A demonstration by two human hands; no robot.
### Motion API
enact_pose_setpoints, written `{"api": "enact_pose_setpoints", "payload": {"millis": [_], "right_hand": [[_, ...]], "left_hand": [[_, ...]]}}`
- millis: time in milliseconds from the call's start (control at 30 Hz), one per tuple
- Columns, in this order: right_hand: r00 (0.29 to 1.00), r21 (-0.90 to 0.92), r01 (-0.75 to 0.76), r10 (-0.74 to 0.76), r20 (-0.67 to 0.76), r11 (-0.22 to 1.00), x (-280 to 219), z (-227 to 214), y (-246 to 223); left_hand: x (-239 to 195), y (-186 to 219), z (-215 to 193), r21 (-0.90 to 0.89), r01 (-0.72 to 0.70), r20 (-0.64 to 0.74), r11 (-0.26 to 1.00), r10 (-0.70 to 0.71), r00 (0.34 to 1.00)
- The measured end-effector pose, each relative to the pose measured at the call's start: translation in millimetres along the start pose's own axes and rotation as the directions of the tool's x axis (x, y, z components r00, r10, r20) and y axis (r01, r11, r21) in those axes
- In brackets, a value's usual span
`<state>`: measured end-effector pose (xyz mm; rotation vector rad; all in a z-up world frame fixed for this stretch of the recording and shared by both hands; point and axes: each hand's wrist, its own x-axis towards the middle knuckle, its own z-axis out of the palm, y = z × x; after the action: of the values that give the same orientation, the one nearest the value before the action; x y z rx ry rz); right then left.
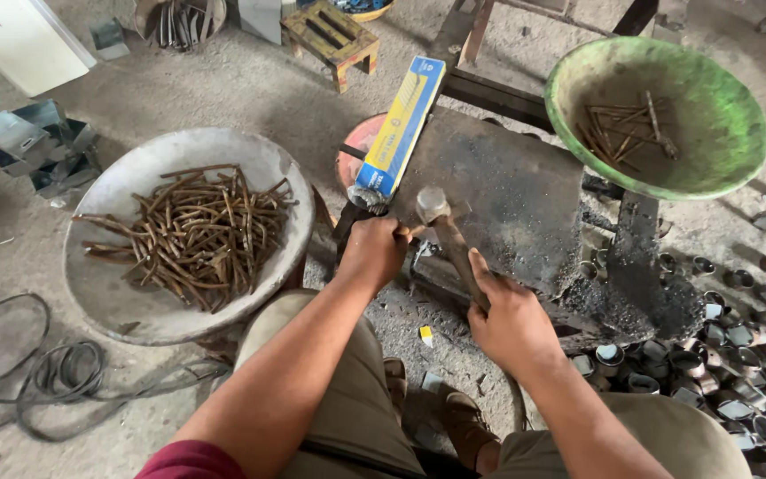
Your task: The person takes metal rods from a bowl one at a time, places them on a metal surface, and strikes them with a hammer.
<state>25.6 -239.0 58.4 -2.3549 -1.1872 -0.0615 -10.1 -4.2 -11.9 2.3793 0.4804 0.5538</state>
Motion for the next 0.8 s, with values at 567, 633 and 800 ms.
{"api": "enact_pose_setpoints", "payload": {"millis": [567,633,800], "right_hand": [[0.991,0.108,-0.1,0.109,-0.082,0.989,-12.0,1.5,-0.8],[0.988,0.126,-0.095,0.109,-0.107,0.987,-16.2,-5.1,-4.6],[0.948,0.053,0.082,-0.061,-0.311,0.995,-22.8,-4.7,-7.9]], "left_hand": [[0.1,0.6,3.2,-0.105,0.05,0.008,0.993,-0.049,0.999],[-2.2,-0.6,3.9,-0.166,0.085,0.004,0.982,-0.086,0.996],[-4.6,1.0,-1.7,-0.19,0.087,0.03,0.978,-0.082,0.996]]}}
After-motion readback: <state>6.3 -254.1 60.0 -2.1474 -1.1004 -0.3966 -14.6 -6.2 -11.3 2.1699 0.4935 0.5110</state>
